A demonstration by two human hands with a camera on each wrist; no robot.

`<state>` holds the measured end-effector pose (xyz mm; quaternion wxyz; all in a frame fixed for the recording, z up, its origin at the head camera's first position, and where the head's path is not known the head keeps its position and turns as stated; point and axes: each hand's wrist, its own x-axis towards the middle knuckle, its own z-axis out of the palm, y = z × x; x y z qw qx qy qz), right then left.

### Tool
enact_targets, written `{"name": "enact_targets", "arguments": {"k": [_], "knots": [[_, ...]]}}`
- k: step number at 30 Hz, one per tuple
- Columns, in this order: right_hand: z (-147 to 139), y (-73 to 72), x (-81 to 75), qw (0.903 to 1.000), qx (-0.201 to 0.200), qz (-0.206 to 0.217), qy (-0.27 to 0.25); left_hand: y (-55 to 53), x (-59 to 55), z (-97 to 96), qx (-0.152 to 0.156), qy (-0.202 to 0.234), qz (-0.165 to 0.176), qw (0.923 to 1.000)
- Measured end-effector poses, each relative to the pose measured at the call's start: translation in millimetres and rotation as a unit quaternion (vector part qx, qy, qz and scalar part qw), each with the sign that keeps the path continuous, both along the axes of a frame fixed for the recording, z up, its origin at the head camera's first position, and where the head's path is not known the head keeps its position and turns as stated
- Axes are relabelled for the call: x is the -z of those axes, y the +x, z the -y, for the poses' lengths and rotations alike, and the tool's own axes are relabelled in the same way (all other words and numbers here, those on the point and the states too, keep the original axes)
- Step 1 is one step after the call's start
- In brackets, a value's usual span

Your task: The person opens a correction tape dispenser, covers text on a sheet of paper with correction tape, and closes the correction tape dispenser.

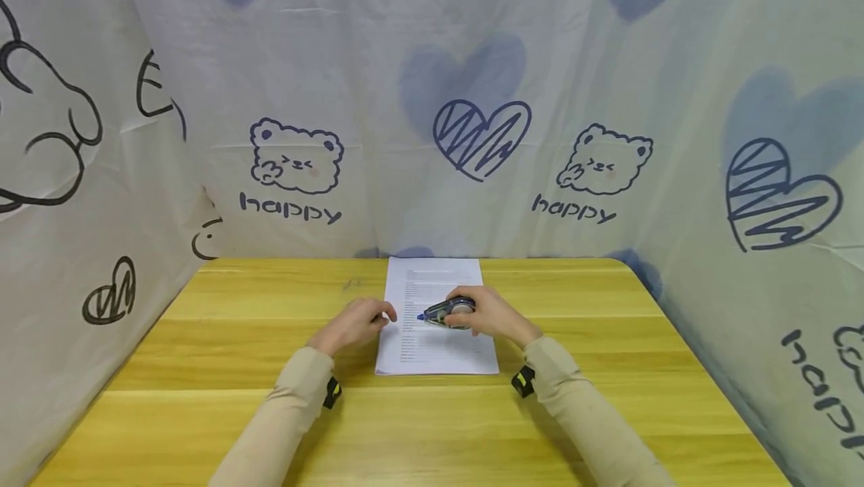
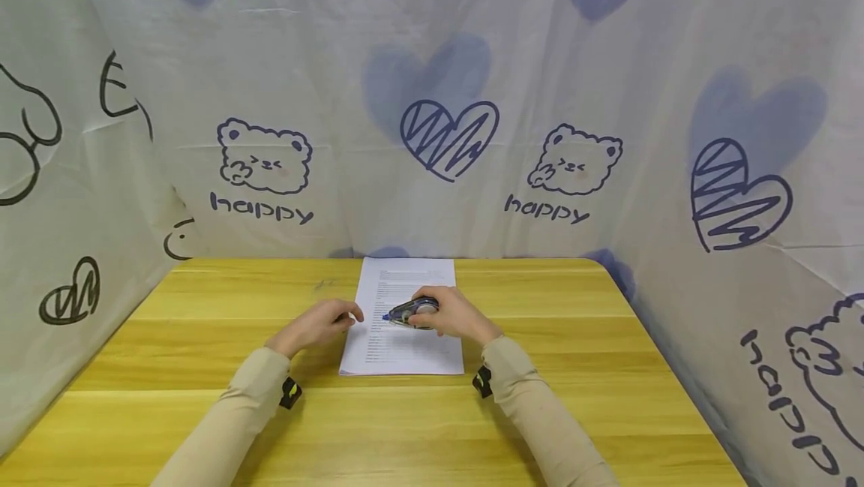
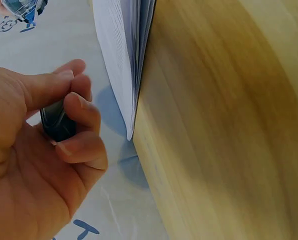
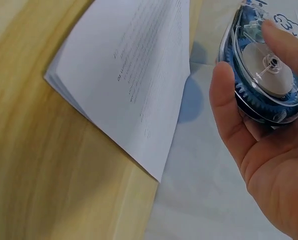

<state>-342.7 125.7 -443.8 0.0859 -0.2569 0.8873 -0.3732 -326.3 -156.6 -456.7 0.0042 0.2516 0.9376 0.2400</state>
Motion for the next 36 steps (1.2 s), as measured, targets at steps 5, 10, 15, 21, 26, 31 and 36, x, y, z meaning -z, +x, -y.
{"name": "enact_targets", "arguments": {"k": [5, 10, 15, 21, 26, 31, 36], "knots": [[2.1, -1.2, 2.5, 0.9997, -0.01, 0.007, 0.021, 1.1, 8.5, 4.0, 0.008, -0.013, -0.008, 0.9998], [5.3, -1.0, 6.0, 0.9991, -0.025, 0.016, 0.03, 4.5, 11.8, 3.8, -0.003, -0.012, 0.031, 0.9995], [7.9, -1.0, 7.6, 0.9992, -0.019, 0.031, 0.019, 9.2, 7.3, -0.4, -0.015, -0.011, 0.093, 0.9955], [8.8, -3.1, 7.7, 0.9996, -0.016, 0.022, 0.008, 10.9, 10.9, -4.9, -0.024, -0.031, 0.108, 0.9934], [9.7, -4.3, 6.7, 0.9997, -0.005, 0.019, 0.01, 11.3, 11.0, -8.9, -0.029, -0.033, 0.116, 0.9923], [9.8, -6.4, 7.0, 0.9998, -0.002, 0.018, 0.006, 10.9, 8.8, -13.6, -0.038, -0.043, 0.131, 0.9897], [11.1, -8.9, 8.2, 0.9996, -0.001, 0.028, -0.003, 10.7, 9.8, -14.8, -0.041, -0.048, 0.147, 0.9871]]}}
